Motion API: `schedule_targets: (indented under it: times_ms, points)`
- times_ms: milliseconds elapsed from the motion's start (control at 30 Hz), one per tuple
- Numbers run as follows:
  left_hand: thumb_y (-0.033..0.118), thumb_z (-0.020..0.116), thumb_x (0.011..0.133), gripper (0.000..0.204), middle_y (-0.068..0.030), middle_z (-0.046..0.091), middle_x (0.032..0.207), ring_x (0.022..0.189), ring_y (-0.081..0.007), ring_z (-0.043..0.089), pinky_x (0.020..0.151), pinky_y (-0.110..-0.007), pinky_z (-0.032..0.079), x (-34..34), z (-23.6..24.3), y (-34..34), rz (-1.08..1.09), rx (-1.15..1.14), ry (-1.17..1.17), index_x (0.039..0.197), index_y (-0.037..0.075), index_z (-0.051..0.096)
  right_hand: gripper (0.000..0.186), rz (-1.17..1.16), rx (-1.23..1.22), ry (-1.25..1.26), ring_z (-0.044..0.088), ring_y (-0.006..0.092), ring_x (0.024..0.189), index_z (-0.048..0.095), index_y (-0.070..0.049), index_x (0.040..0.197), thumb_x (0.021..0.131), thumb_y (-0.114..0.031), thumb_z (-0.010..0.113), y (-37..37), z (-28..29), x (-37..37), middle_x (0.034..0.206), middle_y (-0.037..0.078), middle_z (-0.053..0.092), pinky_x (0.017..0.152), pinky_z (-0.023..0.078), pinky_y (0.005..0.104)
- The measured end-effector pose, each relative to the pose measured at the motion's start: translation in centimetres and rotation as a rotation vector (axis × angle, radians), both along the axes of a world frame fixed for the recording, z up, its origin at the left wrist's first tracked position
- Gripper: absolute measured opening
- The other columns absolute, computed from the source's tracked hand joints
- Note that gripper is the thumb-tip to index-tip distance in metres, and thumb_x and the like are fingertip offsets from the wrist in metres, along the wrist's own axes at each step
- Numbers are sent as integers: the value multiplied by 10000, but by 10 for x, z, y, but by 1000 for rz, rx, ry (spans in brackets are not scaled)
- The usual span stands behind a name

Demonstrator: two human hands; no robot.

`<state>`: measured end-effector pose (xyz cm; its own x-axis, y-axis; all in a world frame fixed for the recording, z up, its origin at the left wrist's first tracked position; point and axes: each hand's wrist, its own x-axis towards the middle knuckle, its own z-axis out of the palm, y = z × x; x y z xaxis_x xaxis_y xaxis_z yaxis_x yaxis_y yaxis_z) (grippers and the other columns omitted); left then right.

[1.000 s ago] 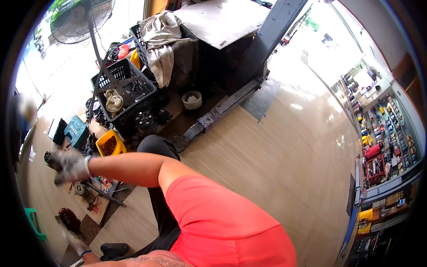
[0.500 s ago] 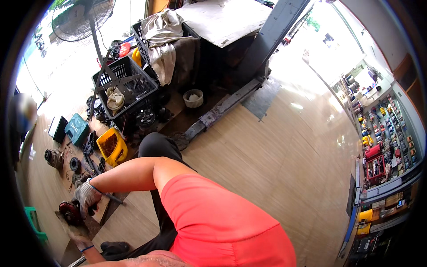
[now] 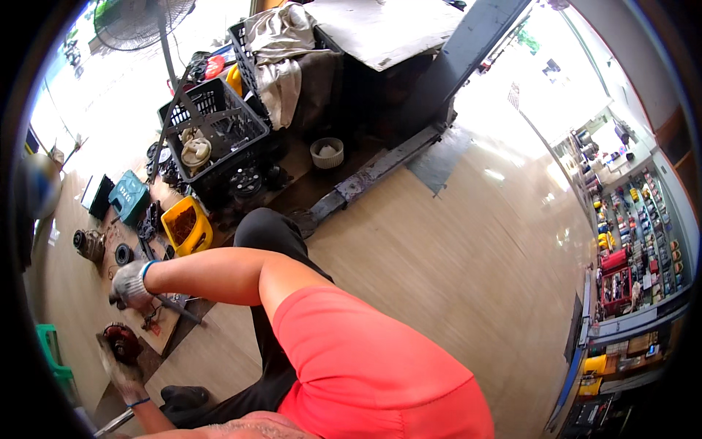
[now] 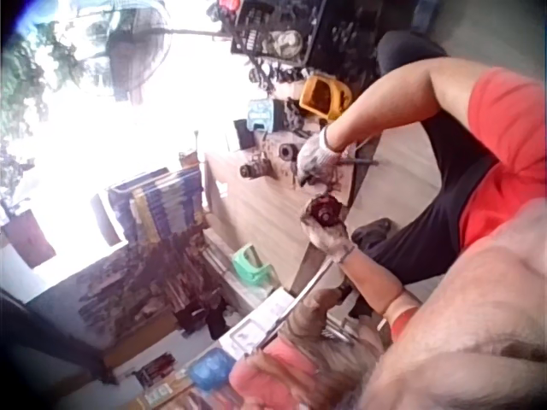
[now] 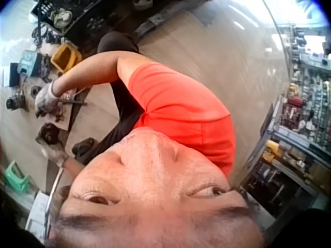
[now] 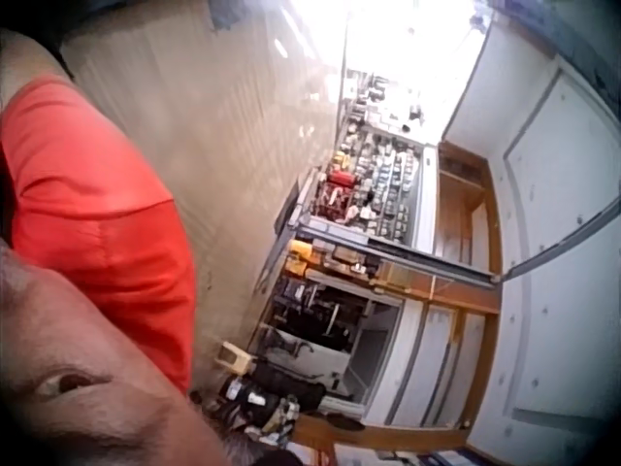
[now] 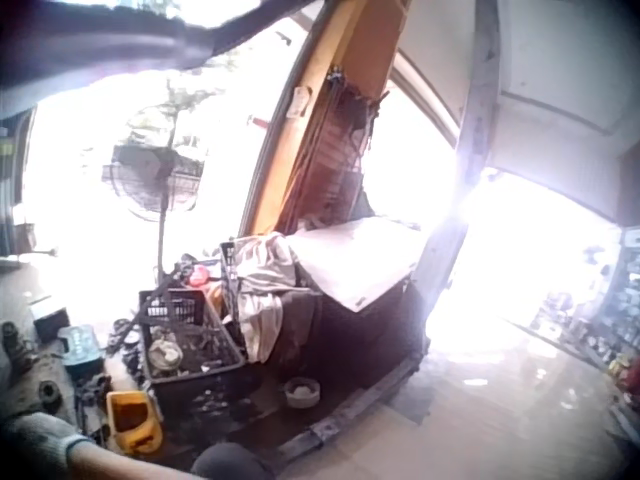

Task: The person holds a motor component and uses a screwdriver and pliers to manipulate internal parts while sitting at a workspace.

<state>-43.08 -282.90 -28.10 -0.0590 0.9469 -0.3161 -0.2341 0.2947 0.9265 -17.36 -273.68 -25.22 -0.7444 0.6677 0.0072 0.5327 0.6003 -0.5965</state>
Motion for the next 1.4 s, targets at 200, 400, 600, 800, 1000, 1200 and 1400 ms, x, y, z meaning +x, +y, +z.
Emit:
schedule_targets:
  times_ms: [200,400,600,800,1000,1200,1400]
  points:
    - [565,564,990,704,-139,582,1350,1206,-251,592,1010,-386,506,41,5,1,149,46,374,1422,14,492,332,-102,228,-140,731,360,914,694,-115,1125,816,-236,697,-22,31,31,979,182,738,715,583,462]
    - [460,583,1020,413,-37,676,1003,882,-150,645,783,-313,539,19,8,13,340,144,161,1130,74,681,203,18,207,-25,710,387,845,674,-119,1024,846,-214,657,-37,34,20,882,179,705,686,564,491]
    - [566,554,985,535,-97,727,1015,841,-278,719,737,-467,616,-27,28,18,543,208,-398,1208,85,622,311,-19,301,-12,712,356,777,619,-180,1230,926,-244,600,-53,-7,-11,835,151,702,633,557,469]
    - [653,431,992,693,-174,687,1022,868,-321,693,674,-436,594,-32,53,-6,546,284,-616,1235,23,589,260,-126,294,51,695,373,754,634,-168,1174,1002,-347,556,-39,-34,4,845,161,705,620,536,488]
    - [643,408,1009,676,-153,694,957,790,-308,692,679,-429,602,-57,75,-17,695,369,-679,1194,18,589,254,-244,392,-53,704,341,728,631,-207,1153,1019,-392,520,-13,-82,40,800,133,703,603,535,462]
    - [665,453,979,704,-168,691,1055,863,-339,702,715,-460,618,-87,59,-19,760,345,-569,1280,39,566,348,-180,176,-340,695,350,964,624,-171,1260,980,-374,588,2,-119,78,1028,170,716,800,550,453]
    - [608,476,1001,611,-133,704,1037,858,-310,713,702,-464,617,-71,49,-18,695,226,-446,1235,54,581,518,115,-166,-188,690,292,1016,576,-107,1394,917,-289,665,10,-82,77,1077,209,704,886,527,379]
